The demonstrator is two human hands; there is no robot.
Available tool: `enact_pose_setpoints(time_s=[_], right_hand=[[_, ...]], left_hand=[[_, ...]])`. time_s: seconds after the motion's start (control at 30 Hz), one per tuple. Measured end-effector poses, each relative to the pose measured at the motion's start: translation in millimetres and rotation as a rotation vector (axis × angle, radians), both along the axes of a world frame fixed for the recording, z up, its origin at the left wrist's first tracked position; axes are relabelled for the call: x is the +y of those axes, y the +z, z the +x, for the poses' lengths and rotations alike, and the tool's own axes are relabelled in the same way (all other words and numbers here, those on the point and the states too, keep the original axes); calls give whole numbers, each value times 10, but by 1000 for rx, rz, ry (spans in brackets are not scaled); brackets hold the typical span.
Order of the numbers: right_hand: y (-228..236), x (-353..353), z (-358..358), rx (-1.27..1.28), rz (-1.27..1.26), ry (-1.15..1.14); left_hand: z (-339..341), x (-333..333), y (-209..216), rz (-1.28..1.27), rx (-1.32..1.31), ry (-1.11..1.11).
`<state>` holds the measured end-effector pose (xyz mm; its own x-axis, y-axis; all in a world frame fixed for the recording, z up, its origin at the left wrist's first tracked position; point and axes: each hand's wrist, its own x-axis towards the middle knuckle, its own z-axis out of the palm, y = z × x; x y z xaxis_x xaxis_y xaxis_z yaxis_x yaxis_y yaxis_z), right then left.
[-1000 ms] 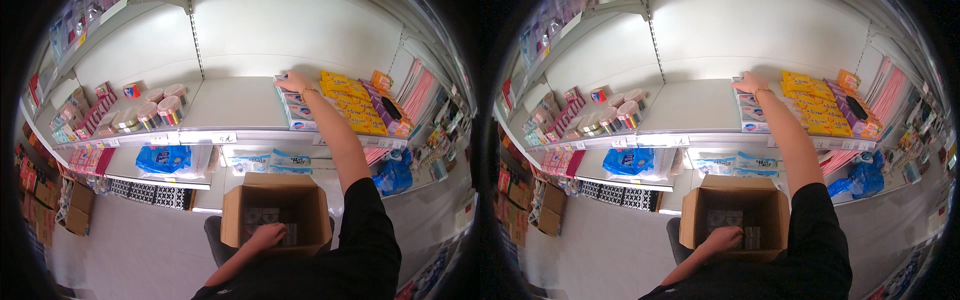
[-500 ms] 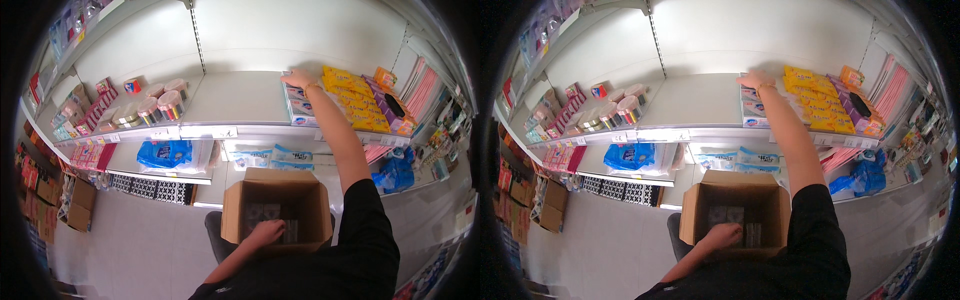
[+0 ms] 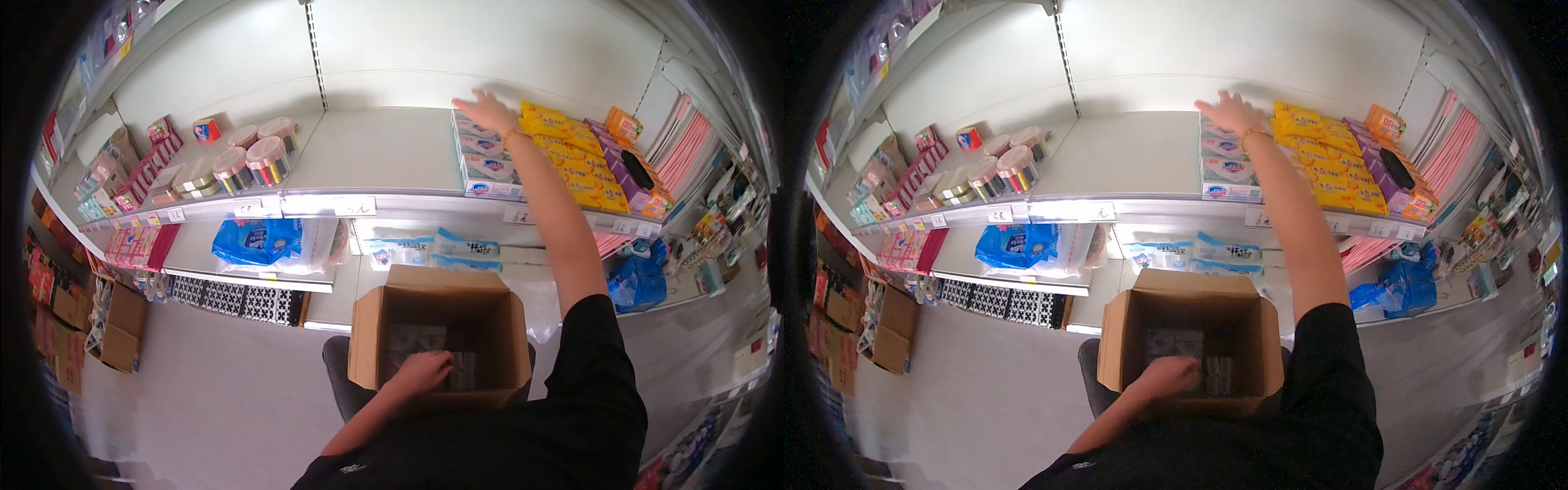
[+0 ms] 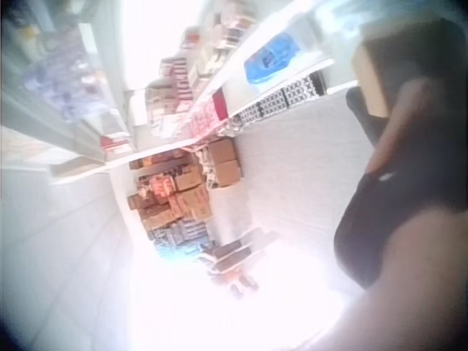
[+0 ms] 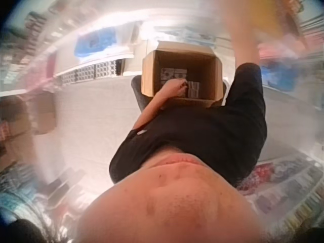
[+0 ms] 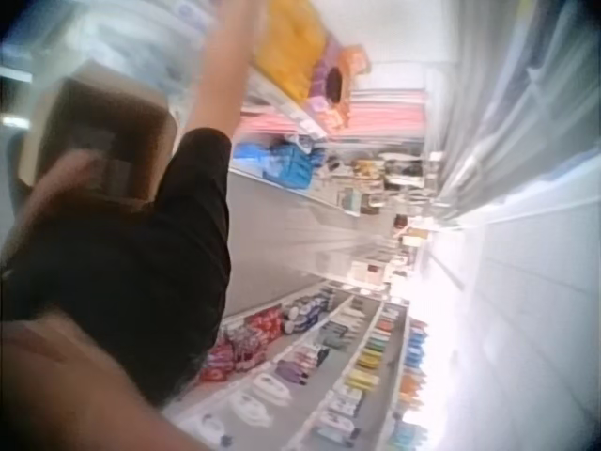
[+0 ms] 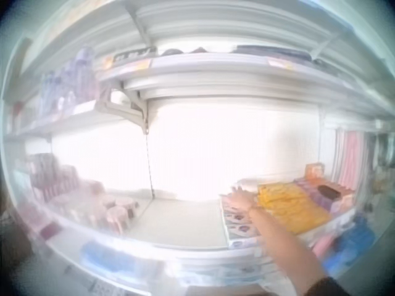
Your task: The person repeatedly picks small rectangular boxes from a cardboard box and places them onto a nearby shelf. The person handles the boxes one at a time, arranging them in rows on the shelf.
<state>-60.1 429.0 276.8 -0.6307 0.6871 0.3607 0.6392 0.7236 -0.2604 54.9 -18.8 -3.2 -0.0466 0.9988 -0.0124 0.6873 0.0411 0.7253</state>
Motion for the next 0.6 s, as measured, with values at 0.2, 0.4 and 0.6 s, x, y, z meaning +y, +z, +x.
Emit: enact_pose_setpoints(time_s=[0.2, 0.4, 0.6], right_hand=[[176, -1539, 1165, 305, -91, 621], [-1153, -2712, 2547, -84, -589, 726], [-2712, -3275, 2902, -304, -857, 430]], left_hand=[[-30, -80, -138, -67, 78, 158], [-9, -54, -35, -182, 130, 206], [-120, 128, 127, -167, 221, 161]])
